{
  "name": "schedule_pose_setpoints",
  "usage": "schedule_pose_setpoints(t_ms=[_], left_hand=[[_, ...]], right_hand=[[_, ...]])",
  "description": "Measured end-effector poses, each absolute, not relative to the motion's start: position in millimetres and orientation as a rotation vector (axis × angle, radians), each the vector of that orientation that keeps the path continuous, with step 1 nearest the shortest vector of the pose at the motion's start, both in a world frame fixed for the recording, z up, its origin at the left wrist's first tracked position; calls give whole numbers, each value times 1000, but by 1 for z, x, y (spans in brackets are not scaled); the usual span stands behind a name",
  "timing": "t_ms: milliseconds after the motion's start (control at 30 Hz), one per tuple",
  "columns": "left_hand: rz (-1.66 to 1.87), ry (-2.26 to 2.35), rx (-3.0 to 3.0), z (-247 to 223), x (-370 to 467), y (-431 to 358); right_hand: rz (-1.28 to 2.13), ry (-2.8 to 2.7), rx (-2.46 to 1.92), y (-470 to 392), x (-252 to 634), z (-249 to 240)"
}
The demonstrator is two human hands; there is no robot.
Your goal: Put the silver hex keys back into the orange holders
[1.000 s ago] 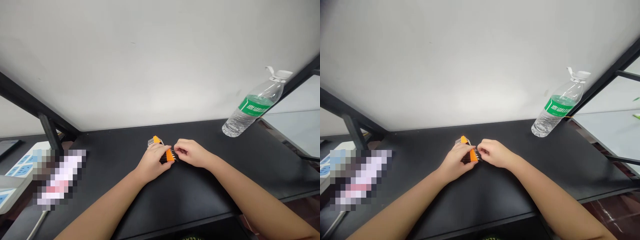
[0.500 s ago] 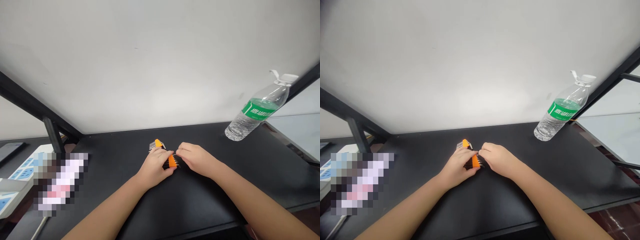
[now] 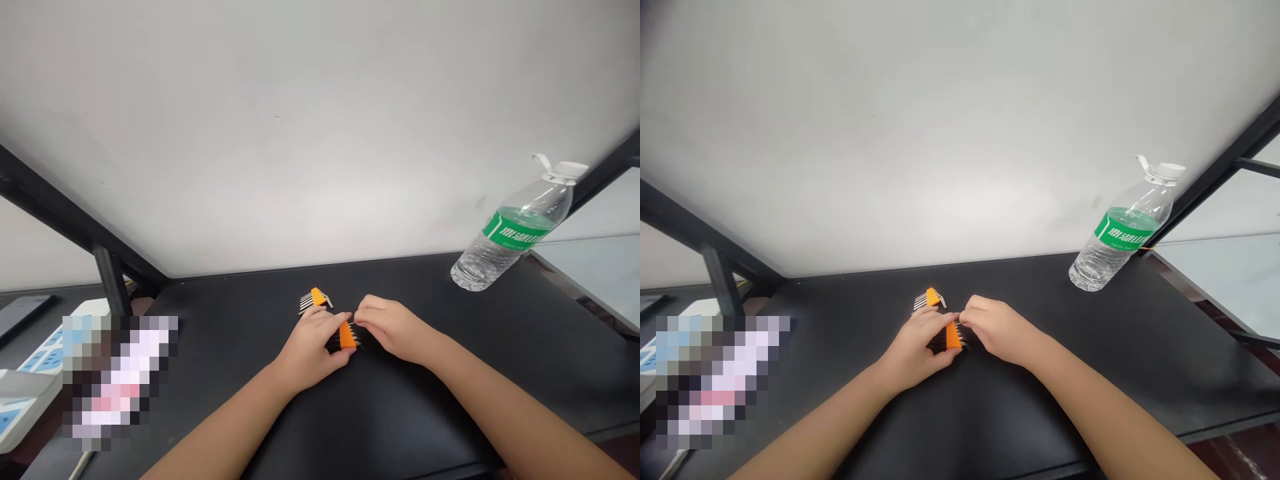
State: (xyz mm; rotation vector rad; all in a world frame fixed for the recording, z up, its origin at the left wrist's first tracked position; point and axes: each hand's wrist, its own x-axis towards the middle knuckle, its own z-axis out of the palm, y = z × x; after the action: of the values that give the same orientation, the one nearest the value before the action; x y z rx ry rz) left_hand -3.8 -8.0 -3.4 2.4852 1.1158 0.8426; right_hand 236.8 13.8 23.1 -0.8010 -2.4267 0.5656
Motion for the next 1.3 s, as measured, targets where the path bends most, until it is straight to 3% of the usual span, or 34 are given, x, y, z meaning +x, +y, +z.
schedule_pose_setpoints(t_ms=[700,1300], left_hand=[[912,1090,2536,-11,-7,-9],[768,1054,2709,0,-6,-14]], right_hand=[[719,-2459,-871,11,235,23],[874,-2452,-916,13,234,28]])
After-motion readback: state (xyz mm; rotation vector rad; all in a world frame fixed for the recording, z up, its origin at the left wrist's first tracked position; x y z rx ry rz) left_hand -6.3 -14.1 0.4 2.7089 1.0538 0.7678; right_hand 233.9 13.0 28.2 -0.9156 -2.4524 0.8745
